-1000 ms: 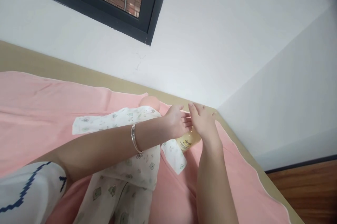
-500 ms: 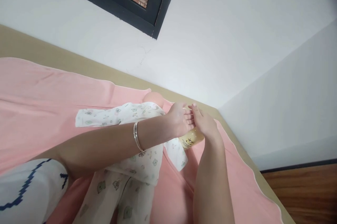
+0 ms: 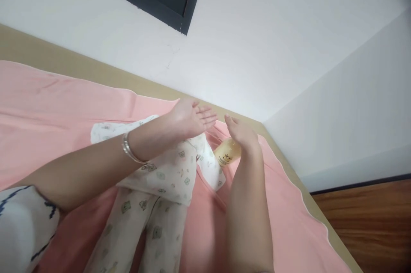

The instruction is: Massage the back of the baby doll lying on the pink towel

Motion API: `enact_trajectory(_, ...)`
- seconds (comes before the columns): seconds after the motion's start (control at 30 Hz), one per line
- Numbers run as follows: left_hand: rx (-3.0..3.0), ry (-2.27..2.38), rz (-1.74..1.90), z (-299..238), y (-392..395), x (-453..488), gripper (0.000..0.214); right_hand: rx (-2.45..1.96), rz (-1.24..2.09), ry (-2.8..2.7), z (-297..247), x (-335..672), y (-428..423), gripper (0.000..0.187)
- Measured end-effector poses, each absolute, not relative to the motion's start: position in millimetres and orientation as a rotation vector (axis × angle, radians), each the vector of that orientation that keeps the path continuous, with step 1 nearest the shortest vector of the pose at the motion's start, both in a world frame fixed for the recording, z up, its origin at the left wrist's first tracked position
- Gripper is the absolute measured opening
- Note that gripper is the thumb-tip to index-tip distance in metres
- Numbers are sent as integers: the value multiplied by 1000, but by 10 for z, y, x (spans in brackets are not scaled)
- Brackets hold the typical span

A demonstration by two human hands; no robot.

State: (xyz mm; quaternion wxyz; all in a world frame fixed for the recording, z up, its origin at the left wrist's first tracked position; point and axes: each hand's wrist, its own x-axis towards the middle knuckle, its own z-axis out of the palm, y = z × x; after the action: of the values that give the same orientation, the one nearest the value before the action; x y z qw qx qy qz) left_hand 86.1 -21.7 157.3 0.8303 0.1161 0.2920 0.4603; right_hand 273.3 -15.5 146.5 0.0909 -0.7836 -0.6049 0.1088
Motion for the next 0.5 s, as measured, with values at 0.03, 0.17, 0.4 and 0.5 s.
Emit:
enact_trajectory(0.03, 253, 609, 996, 1599, -245, 758, 57, -2356, 319, -1790, 1468, 2734, -149, 76)
enact_trajectory(0.17, 269, 566, 1076, 1725, -399, 384, 57, -2444, 292, -1783, 1476, 2725, -105, 70)
enact_trajectory(0.4, 330, 504, 1226, 2054, -647, -23, 49, -2496, 285, -1770, 1518, 2704, -114, 57)
enact_trajectory(0.5, 456, 521, 1286, 2247, -732, -112, 53, -2487, 288, -1775, 1535, 2708, -122, 51)
